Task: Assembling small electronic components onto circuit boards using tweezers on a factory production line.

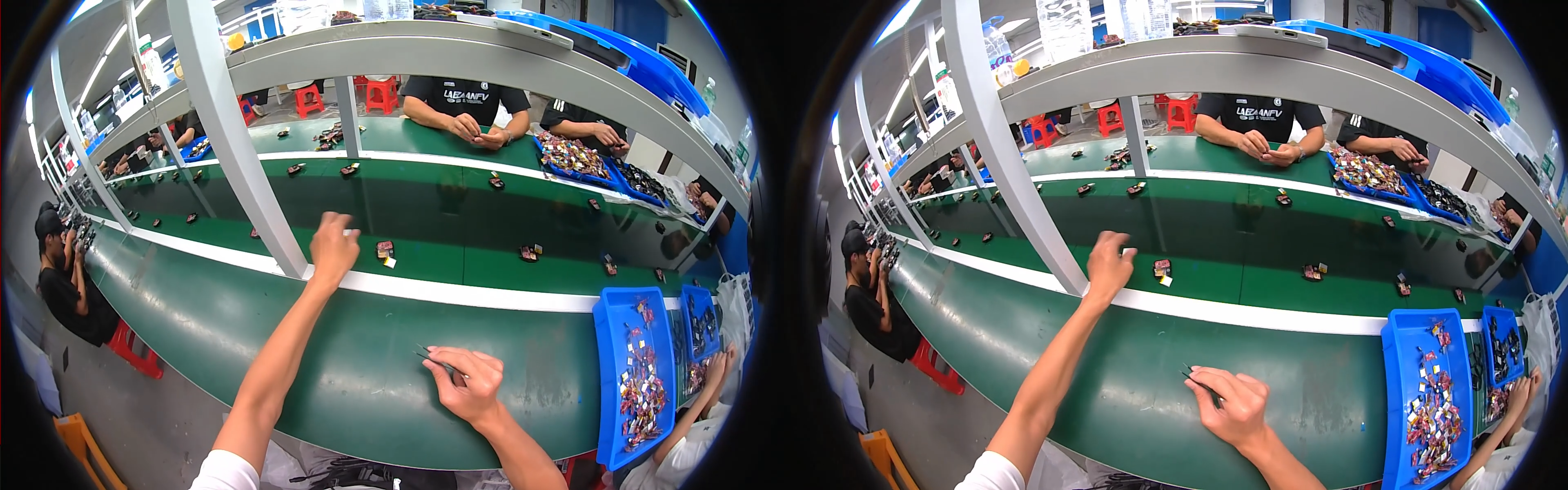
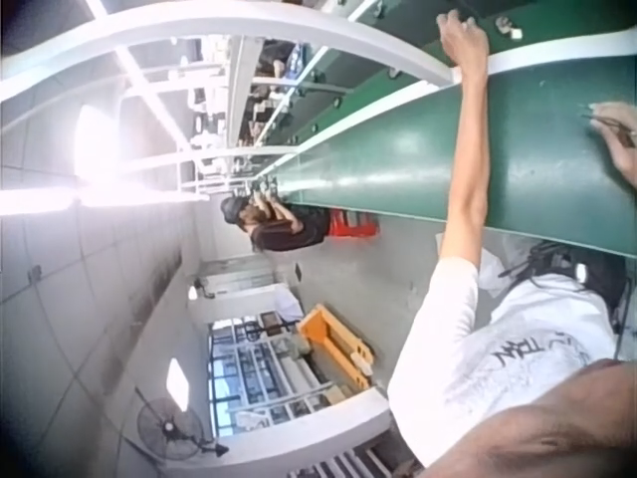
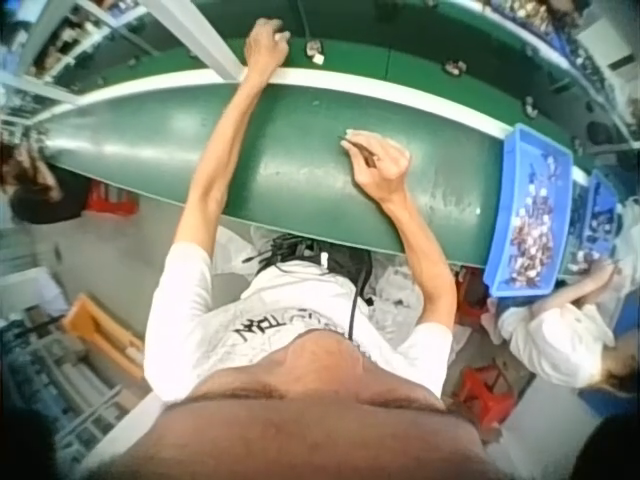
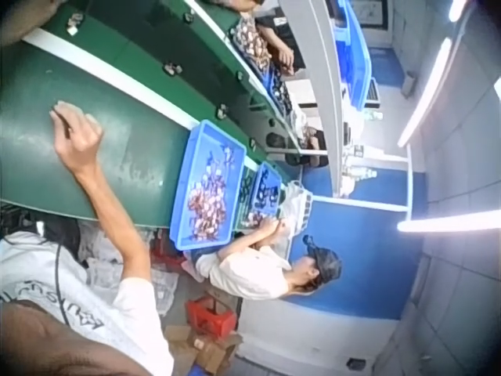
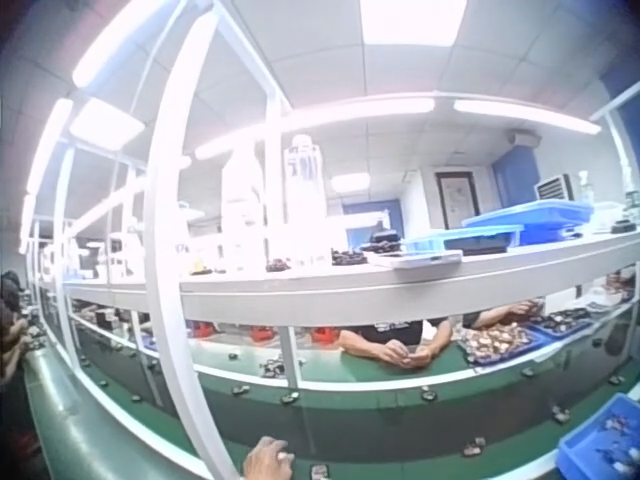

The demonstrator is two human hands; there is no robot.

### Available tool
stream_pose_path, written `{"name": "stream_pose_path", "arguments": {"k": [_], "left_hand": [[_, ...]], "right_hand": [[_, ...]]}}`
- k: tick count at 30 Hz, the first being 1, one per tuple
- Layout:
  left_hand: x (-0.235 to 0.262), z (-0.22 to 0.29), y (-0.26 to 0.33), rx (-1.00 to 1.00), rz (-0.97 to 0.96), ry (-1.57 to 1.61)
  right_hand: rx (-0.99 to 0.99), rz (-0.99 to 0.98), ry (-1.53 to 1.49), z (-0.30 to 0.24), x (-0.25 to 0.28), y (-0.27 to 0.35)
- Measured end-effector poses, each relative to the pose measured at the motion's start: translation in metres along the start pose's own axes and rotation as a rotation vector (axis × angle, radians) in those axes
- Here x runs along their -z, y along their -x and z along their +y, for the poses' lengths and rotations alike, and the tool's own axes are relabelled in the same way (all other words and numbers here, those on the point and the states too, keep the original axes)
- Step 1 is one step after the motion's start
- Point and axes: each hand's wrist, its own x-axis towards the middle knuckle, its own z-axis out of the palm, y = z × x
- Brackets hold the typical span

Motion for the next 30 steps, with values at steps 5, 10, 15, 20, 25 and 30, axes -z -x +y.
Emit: {"name": "stream_pose_path", "arguments": {"k": [5, 10, 15, 20, 25, 30], "left_hand": [[-0.015, 0.016, -0.016, -0.03, -0.434, 0.106], [-0.016, 0.012, -0.019, 0.052, -0.537, -0.009], [0.01, 0.019, -0.019, 0.323, -0.643, 0.251], [0.023, 0.017, -0.003, 0.549, -0.737, 0.557], [0.02, 0.015, 0.005, 0.616, -0.697, 0.708], [0.034, 0.033, 0.012, 0.622, -0.639, 0.768]], "right_hand": [[0.0, 0.009, -0.03, 0.0, 0.0, 0.0], [-0.019, -0.022, 0.033, -0.004, 0.003, -0.003], [-0.008, -0.049, 0.033, -0.006, 0.005, -0.004], [0.002, -0.068, 0.037, -0.007, 0.004, -0.002], [-0.007, -0.081, 0.025, -0.008, 0.0, -0.001], [-0.047, -0.082, 0.02, -0.01, 0.001, -0.003]]}}
